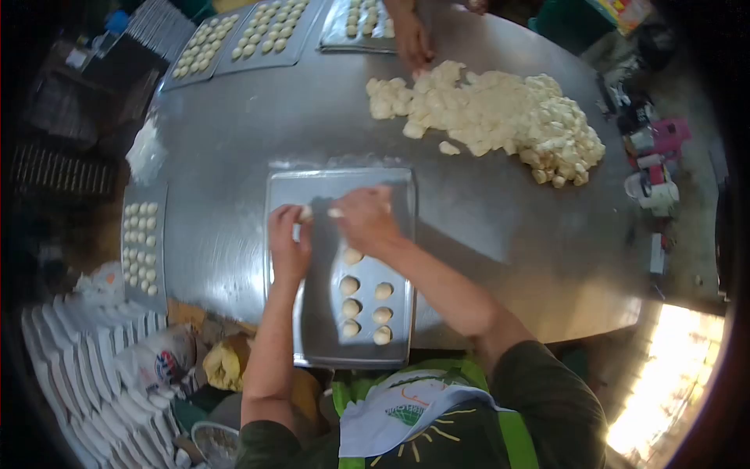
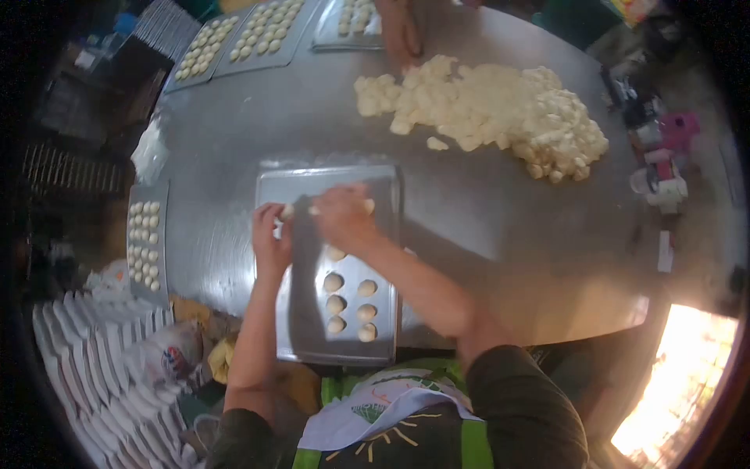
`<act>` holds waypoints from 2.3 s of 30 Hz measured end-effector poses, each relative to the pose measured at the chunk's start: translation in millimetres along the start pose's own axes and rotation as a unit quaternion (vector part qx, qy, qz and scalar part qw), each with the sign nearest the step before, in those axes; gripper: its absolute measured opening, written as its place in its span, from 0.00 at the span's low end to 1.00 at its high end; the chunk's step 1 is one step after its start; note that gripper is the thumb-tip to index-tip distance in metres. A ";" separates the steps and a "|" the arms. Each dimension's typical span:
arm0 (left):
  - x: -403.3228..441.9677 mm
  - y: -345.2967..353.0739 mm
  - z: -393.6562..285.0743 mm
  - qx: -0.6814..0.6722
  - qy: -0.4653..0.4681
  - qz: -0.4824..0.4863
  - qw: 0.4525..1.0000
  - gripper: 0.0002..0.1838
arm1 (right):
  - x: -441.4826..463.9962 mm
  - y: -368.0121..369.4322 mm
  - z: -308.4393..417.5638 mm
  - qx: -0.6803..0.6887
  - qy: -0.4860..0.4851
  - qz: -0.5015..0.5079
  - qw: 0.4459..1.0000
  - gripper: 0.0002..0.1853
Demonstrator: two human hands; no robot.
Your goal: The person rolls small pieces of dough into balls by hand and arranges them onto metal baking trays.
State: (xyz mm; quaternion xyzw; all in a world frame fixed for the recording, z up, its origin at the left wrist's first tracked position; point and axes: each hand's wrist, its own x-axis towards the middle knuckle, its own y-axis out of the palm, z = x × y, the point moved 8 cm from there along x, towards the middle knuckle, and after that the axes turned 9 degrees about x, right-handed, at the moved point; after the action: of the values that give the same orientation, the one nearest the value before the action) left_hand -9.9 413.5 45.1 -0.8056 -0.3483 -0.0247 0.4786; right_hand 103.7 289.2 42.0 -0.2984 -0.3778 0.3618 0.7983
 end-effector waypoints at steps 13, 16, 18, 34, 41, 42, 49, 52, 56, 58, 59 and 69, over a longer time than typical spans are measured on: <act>-35.1 -1.8 -11.5 0.062 -0.107 -0.025 0.992 0.20 | 29.7 -135.3 -246.2 -0.133 0.111 -0.147 0.974 0.10; -5.4 30.7 -84.0 0.052 -0.042 -0.018 0.998 0.18 | 28.1 -152.9 -274.3 -0.051 0.101 -0.138 0.984 0.08; 35.0 69.3 -132.2 0.024 0.038 -0.010 0.999 0.15 | 35.9 -180.9 -262.5 0.094 0.121 -0.103 0.983 0.08; 26.6 217.5 -179.5 -0.238 -0.019 0.140 0.961 0.06 | -481.7 -214.3 -152.9 0.138 0.583 -0.201 0.775 0.10; -49.3 262.4 -244.0 0.082 0.233 0.122 0.961 0.10 | -319.1 -232.9 -235.3 -0.178 0.317 -0.180 0.914 0.08; -49.1 273.3 -246.4 0.081 0.202 0.128 0.968 0.10 | -303.6 -228.7 -240.2 -0.145 0.320 -0.201 0.914 0.07; -88.3 257.4 -263.9 -0.007 0.311 0.142 0.940 0.10 | -290.1 -165.6 -235.9 -0.057 0.319 -0.044 0.945 0.08; -48.4 258.3 -219.9 0.074 0.284 0.129 0.947 0.12 | -291.7 -203.1 -250.4 -0.182 0.216 -0.034 0.959 0.07; -3.6 303.1 -255.0 0.105 0.207 0.150 0.961 0.11 | -225.0 -203.4 -288.0 -0.087 0.253 -0.106 0.958 0.07; -22.6 320.5 -266.8 0.079 0.193 0.218 0.953 0.11 | -220.0 -180.8 -283.8 -0.032 0.246 -0.123 0.961 0.07; -26.9 324.4 -269.6 0.067 0.187 0.248 0.948 0.11 | -217.2 -178.3 -283.9 -0.005 0.240 -0.135 0.962 0.08; 41.0 308.6 -245.8 0.117 0.144 0.108 0.977 0.07 | -162.2 -220.0 -322.3 -0.062 0.201 -0.167 0.963 0.05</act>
State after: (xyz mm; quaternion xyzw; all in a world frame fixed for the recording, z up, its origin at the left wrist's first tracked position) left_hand 273.8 149.4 -39.4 -0.7649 -0.1867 -0.0477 0.6147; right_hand 371.8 -29.7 -28.7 -0.3465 -0.2753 0.1321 0.8870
